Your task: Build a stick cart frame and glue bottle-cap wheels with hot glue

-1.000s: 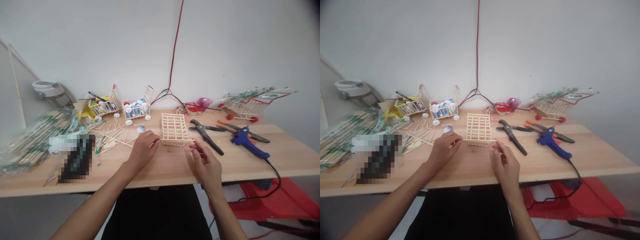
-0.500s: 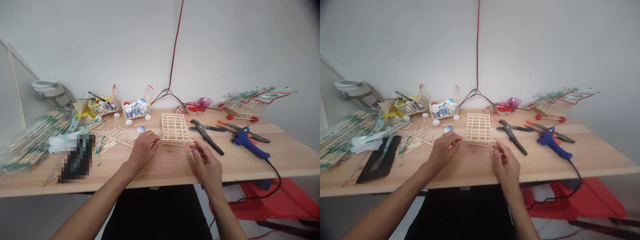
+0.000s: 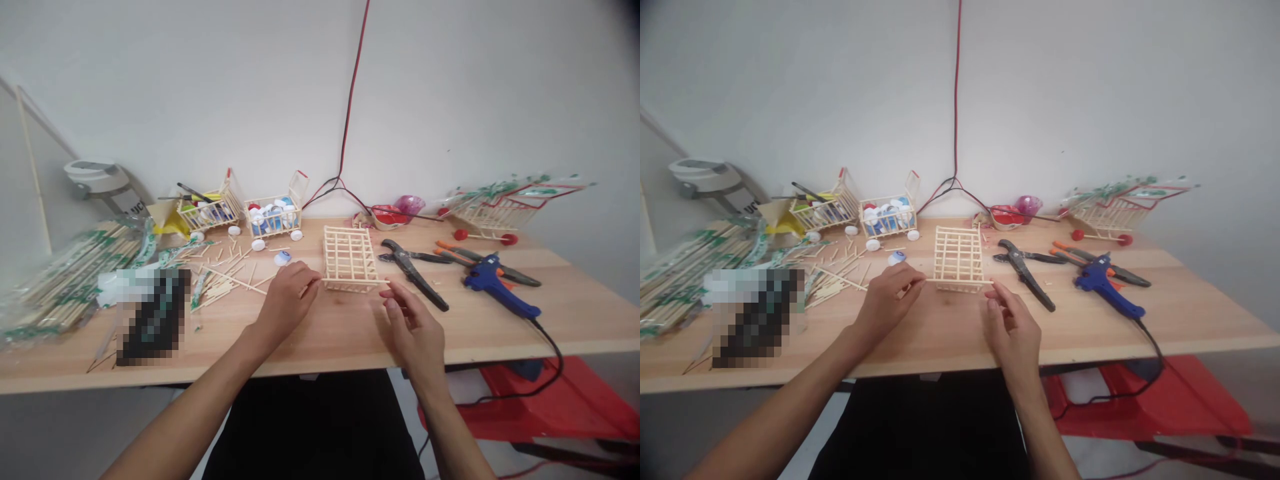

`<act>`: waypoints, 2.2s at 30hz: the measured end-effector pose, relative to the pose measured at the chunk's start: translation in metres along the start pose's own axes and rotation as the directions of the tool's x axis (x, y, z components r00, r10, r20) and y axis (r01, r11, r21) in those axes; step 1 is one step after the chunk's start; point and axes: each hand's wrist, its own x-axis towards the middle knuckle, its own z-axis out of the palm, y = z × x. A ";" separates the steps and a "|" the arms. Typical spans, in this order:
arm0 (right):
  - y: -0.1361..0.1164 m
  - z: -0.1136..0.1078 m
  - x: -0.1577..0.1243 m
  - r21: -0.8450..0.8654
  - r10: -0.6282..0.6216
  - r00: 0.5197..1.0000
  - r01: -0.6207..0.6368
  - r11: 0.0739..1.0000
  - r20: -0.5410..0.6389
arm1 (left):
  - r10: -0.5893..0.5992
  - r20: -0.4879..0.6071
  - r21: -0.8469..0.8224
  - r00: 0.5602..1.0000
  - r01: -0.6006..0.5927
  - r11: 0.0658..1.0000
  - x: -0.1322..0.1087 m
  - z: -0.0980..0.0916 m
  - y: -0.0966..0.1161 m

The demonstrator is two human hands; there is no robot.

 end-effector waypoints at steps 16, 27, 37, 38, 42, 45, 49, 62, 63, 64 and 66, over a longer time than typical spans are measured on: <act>0.001 0.000 0.000 -0.010 0.000 1.000 0.000 1.000 0.009 | 0.000 0.003 -0.004 1.000 0.000 1.000 -0.001 0.000 -0.001; 0.001 0.000 -0.001 -0.008 -0.007 1.000 0.008 1.000 0.007 | -0.009 0.008 0.005 1.000 0.009 1.000 -0.001 -0.001 0.000; -0.002 0.000 -0.002 0.004 0.009 1.000 -0.009 1.000 0.003 | -0.012 0.004 -0.004 1.000 0.012 1.000 -0.002 -0.001 -0.001; -0.002 0.000 -0.002 0.001 0.010 1.000 -0.010 1.000 0.002 | -0.013 0.004 -0.008 1.000 0.013 1.000 -0.002 -0.001 -0.001; -0.001 -0.001 -0.002 -0.007 0.000 1.000 0.000 1.000 0.002 | -0.021 0.010 -0.009 1.000 0.021 1.000 -0.001 -0.001 0.000; 0.001 0.000 -0.001 -0.001 -0.002 1.000 0.002 1.000 0.007 | -0.006 0.001 -0.005 1.000 0.006 1.000 -0.001 -0.001 0.000; 0.001 0.000 -0.001 0.008 0.006 1.000 -0.006 1.000 0.002 | -0.001 0.000 -0.009 1.000 0.001 1.000 -0.001 -0.001 -0.001; 0.001 0.001 -0.001 0.025 0.015 1.000 -0.015 1.000 0.004 | 0.004 -0.004 -0.003 1.000 -0.004 1.000 -0.001 -0.001 -0.001; 0.001 0.001 -0.001 0.024 0.017 1.000 -0.017 1.000 0.002 | 0.005 -0.004 -0.005 1.000 -0.005 1.000 -0.001 -0.001 -0.001; 0.001 0.001 -0.001 0.024 0.018 1.000 -0.018 1.000 0.001 | 0.007 -0.005 -0.006 1.000 -0.007 1.000 -0.001 -0.001 -0.001; 0.002 0.000 -0.001 0.021 0.013 1.000 -0.013 1.000 -0.001 | 0.013 -0.008 -0.010 1.000 -0.013 1.000 -0.001 -0.001 -0.001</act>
